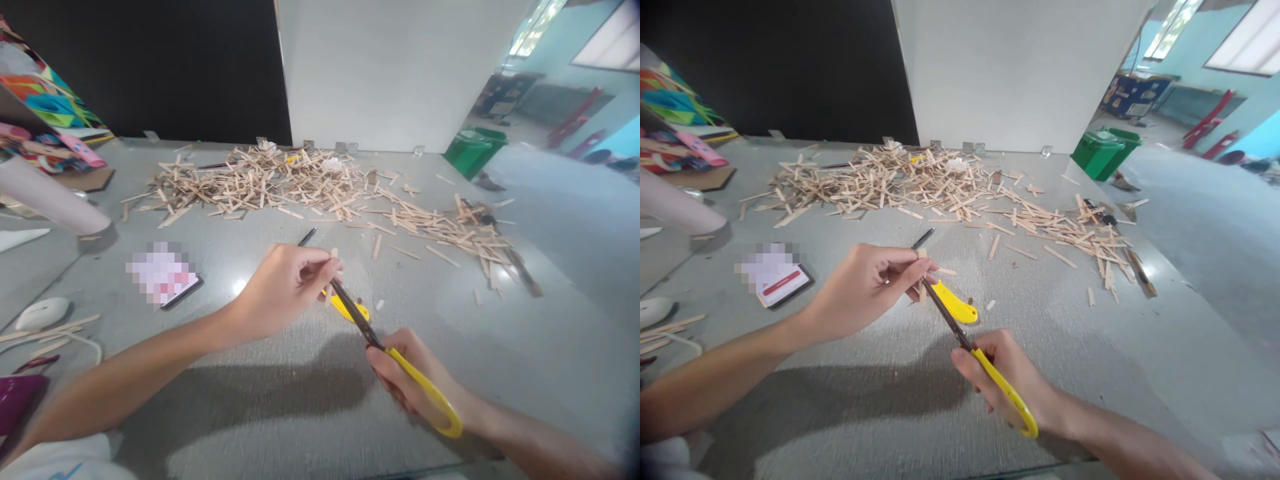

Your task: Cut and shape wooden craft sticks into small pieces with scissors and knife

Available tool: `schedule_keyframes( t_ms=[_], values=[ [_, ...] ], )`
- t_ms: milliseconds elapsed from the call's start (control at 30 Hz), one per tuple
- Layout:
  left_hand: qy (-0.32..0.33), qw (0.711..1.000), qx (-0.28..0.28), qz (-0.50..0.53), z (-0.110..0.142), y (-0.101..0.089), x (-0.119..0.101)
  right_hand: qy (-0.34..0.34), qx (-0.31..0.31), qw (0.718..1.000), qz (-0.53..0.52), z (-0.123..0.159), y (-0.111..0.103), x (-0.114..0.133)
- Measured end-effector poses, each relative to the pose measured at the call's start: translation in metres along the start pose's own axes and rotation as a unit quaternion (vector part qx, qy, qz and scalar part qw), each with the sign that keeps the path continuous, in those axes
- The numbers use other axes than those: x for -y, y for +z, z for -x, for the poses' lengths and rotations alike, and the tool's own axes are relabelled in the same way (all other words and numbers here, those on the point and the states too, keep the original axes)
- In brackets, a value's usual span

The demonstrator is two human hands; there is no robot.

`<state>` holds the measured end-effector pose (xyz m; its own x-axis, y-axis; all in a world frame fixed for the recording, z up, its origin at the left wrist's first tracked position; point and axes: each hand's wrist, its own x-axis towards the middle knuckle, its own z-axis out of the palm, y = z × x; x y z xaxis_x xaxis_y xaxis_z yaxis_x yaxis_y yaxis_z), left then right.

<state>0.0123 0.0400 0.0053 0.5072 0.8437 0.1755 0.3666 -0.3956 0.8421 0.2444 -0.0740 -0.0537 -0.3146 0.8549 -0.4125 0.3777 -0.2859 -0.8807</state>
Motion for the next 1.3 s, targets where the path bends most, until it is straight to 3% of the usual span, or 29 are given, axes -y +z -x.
schedule_keyframes(
  t_ms=[400, 567, 1067, 1167, 1300],
  values=[
    [0.004, 0.999, 0.023, 0.022, -0.002, -0.002, 0.003, -0.043, -0.027, 0.998, 0.044, 0.0, -0.004, 0.012],
    [0.013, 0.999, 0.031, -0.01, -0.003, -0.005, 0.0, -0.037, 0.002, 0.999, 0.005, -0.002, -0.003, 0.006],
    [0.07, 0.984, 0.045, -0.156, -0.003, -0.004, 0.005, 0.061, 0.085, 0.985, -0.14, -0.005, -0.004, -0.005],
    [0.051, 0.987, 0.044, -0.144, -0.004, -0.006, 0.006, 0.064, 0.088, 0.983, -0.149, -0.007, -0.007, -0.006],
    [-0.021, 0.998, 0.061, -0.026, -0.008, -0.009, 0.005, 0.042, 0.092, 0.985, -0.142, -0.007, -0.011, -0.002]
  ],
)
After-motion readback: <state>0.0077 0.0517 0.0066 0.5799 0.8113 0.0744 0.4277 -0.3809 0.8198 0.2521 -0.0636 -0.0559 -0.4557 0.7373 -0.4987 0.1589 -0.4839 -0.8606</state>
